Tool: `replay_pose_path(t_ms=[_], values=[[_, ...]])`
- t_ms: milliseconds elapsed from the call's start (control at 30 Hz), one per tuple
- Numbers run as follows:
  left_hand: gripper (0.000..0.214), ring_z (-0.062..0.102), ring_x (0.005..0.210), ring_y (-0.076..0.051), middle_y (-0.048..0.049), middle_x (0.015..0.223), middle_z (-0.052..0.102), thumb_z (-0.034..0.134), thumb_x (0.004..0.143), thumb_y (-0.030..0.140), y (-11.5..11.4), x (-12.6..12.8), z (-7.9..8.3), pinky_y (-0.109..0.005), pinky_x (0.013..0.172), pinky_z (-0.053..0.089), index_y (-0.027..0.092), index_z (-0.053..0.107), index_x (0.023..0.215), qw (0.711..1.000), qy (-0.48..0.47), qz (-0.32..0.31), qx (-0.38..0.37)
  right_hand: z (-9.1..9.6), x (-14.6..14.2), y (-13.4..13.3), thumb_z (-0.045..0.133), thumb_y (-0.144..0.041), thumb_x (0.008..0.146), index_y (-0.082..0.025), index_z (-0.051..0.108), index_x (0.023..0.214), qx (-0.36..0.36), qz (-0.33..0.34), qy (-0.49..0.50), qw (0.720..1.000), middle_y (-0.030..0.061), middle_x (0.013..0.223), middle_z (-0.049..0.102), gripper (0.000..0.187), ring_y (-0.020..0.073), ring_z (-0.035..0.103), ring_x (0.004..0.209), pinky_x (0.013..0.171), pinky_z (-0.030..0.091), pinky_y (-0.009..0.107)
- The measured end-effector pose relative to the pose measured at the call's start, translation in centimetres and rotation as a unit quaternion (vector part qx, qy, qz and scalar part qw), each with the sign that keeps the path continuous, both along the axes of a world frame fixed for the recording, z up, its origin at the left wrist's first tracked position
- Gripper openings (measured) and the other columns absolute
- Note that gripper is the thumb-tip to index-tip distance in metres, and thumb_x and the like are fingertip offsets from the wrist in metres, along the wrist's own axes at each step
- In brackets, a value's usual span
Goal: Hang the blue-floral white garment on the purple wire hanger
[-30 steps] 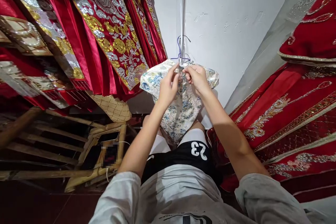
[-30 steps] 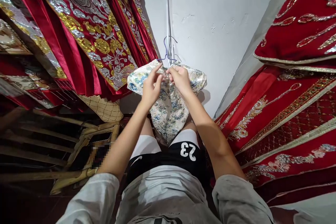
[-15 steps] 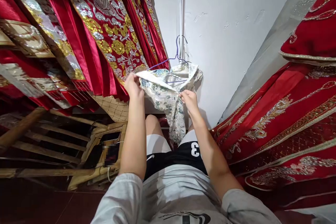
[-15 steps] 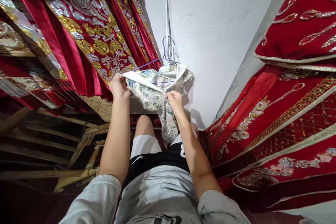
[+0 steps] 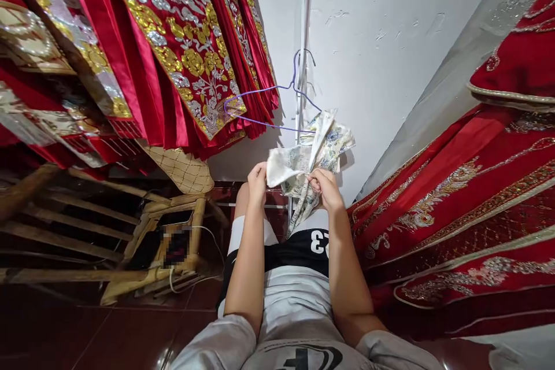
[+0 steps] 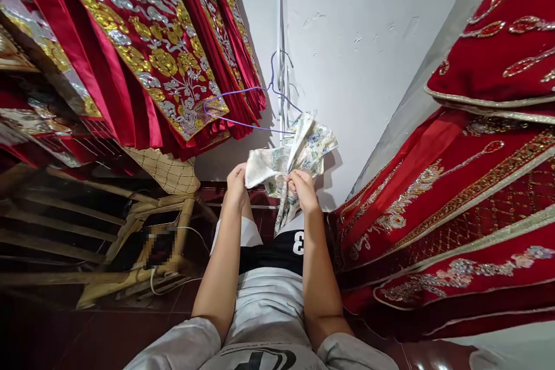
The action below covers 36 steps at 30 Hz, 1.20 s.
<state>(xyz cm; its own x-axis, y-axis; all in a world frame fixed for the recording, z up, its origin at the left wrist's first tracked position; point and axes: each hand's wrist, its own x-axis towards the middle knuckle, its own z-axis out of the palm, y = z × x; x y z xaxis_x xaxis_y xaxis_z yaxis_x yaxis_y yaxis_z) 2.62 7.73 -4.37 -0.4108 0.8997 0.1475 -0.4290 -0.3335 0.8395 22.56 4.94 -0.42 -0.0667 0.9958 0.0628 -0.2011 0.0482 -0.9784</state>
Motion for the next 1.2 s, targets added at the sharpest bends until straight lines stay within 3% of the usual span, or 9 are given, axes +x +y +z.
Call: replay_pose_path(t_ms=[233,400,500,600,700,833,933,1033,1200], values=[[0.039,0.061,0.072,-0.015,-0.003,0.083,0.066,0.076,0.08,0.057,-4.5,3.1,5.9,-0.025,0.069,0.051,0.02,0.068,0.086,0.986,0.077,-0.091,0.113,-0.3,-0.5,0.6,0.064,-0.065,0.083,-0.021,0.065,0.076,0.023,-0.016,-0.088,0.996,0.0014,0.068,0.059,0.045,0.0149,0.052,0.063,0.057,0.042,0.028],[0.027,0.064,0.108,-0.023,-0.0092,0.107,0.07,0.061,0.097,0.045,-6.8,4.6,8.5,-0.037,0.098,0.05,0.02,0.071,0.093,0.907,0.353,-0.06,0.221,3.4,-2.0,0.5,0.049,-0.084,0.083,-0.022,0.069,0.105,0.024,0.169,0.053,0.984,0.0082,0.096,0.072,0.068,0.0266,0.067,0.101,0.079,0.057,0.035],[0.023,0.062,0.114,-0.024,-0.0086,0.106,0.071,0.057,0.1,0.039,-5.7,4.0,9.3,-0.04,0.106,0.045,0.022,0.07,0.095,0.858,0.444,-0.011,0.257,5.4,-1.8,0.4,0.064,-0.076,0.078,-0.019,0.069,0.108,0.005,0.268,0.052,0.962,0.0096,0.099,0.074,0.065,0.027,0.068,0.1,0.077,0.058,0.034],[0.028,0.06,0.119,-0.024,-0.0102,0.119,0.067,0.059,0.097,0.047,-3.5,2.9,9.0,-0.041,0.107,0.045,0.022,0.065,0.106,0.871,0.424,-0.013,0.25,6.6,-0.7,0.9,0.087,-0.047,0.064,-0.017,0.07,0.103,0.031,0.305,-0.033,0.951,0.0057,0.091,0.074,0.052,0.0216,0.069,0.085,0.074,0.055,0.03],[0.046,0.064,0.104,-0.023,-0.0105,0.117,0.066,0.053,0.096,0.061,-2.0,1.6,7.6,-0.037,0.092,0.052,0.021,0.059,0.119,0.884,0.407,-0.145,0.177,7.8,0.6,2.4,0.086,-0.031,0.062,-0.016,0.071,0.091,0.139,0.252,-0.122,0.95,0.0018,0.081,0.071,0.035,0.0177,0.065,0.075,0.071,0.052,0.028],[0.049,0.058,0.073,-0.02,-0.0026,0.076,0.063,0.055,0.09,0.065,-1.8,-0.6,6.0,-0.03,0.069,0.048,0.017,0.061,0.08,0.782,0.541,-0.304,0.053,9.5,1.7,6.5,0.073,-0.026,0.07,-0.016,0.072,0.078,0.329,0.051,-0.196,0.922,0.0037,0.08,0.071,0.013,0.0213,0.065,0.081,0.077,0.051,0.032],[0.038,0.051,0.061,-0.019,-0.0012,0.064,0.059,0.06,0.086,0.052,-1.8,-2.3,6.2,-0.029,0.062,0.041,0.02,0.055,0.066,0.736,0.632,-0.241,0.021,9.5,1.2,10.6,0.065,-0.024,0.073,-0.017,0.074,0.094,0.342,-0.05,-0.213,0.914,0.007,0.094,0.075,0.023,0.0238,0.066,0.092,0.086,0.051,0.034],[0.022,0.05,0.056,-0.02,-0.0038,0.062,0.061,0.06,0.082,0.037,-1.6,-4.2,7.5,-0.03,0.06,0.037,0.023,0.057,0.065,0.693,0.703,-0.161,0.002,7.9,-0.1,14.2,0.062,-0.026,0.077,-0.018,0.074,0.102,0.294,-0.048,-0.223,0.928,0.0087,0.109,0.074,0.029,0.0233,0.065,0.104,0.095,0.049,0.033],[0.02,0.051,0.052,-0.019,-0.0061,0.061,0.063,0.063,0.076,0.034,-0.8,-8.0,9.7,-0.029,0.055,0.034,0.023,0.058,0.06,0.596,0.787,-0.127,-0.092,5.0,0.2,16.0,0.06,-0.031,0.082,-0.017,0.067,0.071,0.216,-0.004,-0.357,0.909,0.0058,0.074,0.069,0.019,0.0224,0.06,0.08,0.081,0.047,0.032]])
